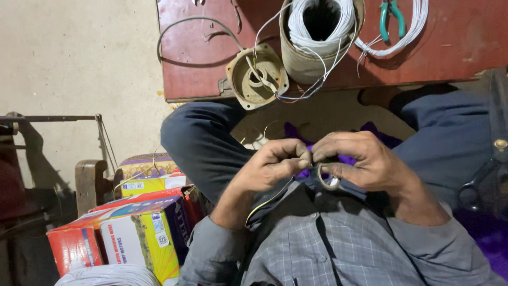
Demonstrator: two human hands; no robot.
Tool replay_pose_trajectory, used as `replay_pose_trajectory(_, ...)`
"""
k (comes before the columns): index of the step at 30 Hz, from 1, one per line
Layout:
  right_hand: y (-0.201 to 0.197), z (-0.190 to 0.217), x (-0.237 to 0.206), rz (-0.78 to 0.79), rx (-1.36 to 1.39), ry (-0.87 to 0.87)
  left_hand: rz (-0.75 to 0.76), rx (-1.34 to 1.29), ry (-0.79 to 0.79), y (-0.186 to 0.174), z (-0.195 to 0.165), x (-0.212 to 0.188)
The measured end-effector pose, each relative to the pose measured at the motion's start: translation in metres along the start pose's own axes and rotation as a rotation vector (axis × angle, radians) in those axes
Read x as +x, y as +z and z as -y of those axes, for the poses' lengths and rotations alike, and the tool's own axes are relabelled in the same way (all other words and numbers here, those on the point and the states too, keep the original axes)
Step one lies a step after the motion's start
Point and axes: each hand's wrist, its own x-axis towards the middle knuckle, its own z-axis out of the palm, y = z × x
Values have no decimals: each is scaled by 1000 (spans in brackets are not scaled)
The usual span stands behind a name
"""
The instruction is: The person sits cross-legged and wraps electrical tape around a wire connection on a motor housing. They then cut a piece of yellow plastic conduit with scissors and slide it over the wires, followed by wrapping additional tape around the junction.
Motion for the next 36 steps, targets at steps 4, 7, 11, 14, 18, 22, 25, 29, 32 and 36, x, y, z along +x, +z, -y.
replay_pose_trajectory(4,-7,4,3,-103,18,-34,-302,51,250,-29,6,12)
replay_pose_trajectory(7,-11,20,7,-186,273,-43,-762,57,316,-46,-2,23)
replay_pose_trajectory(11,-6,45,34,-211,341,-54,-830,-80,384,-57,-24,37)
replay_pose_trajectory(14,1,46,59,-140,150,-169,-746,-84,371,-57,-37,42)
replay_pose_trajectory(18,7,33,75,-197,146,19,-564,-265,345,-62,-50,43)
replay_pose_trajectory(22,9,9,99,-322,169,316,-445,-247,336,-86,-51,44)
replay_pose_trajectory(25,12,4,116,-311,22,336,-428,-386,290,-99,-48,47)
replay_pose_trajectory(29,12,0,140,-333,-100,332,-445,-529,254,-116,-56,46)
replay_pose_trajectory(32,9,6,135,-330,-247,256,-423,-397,300,-97,-57,53)
replay_pose_trajectory(36,24,14,147,-366,-145,275,-496,-153,263,-97,-68,49)
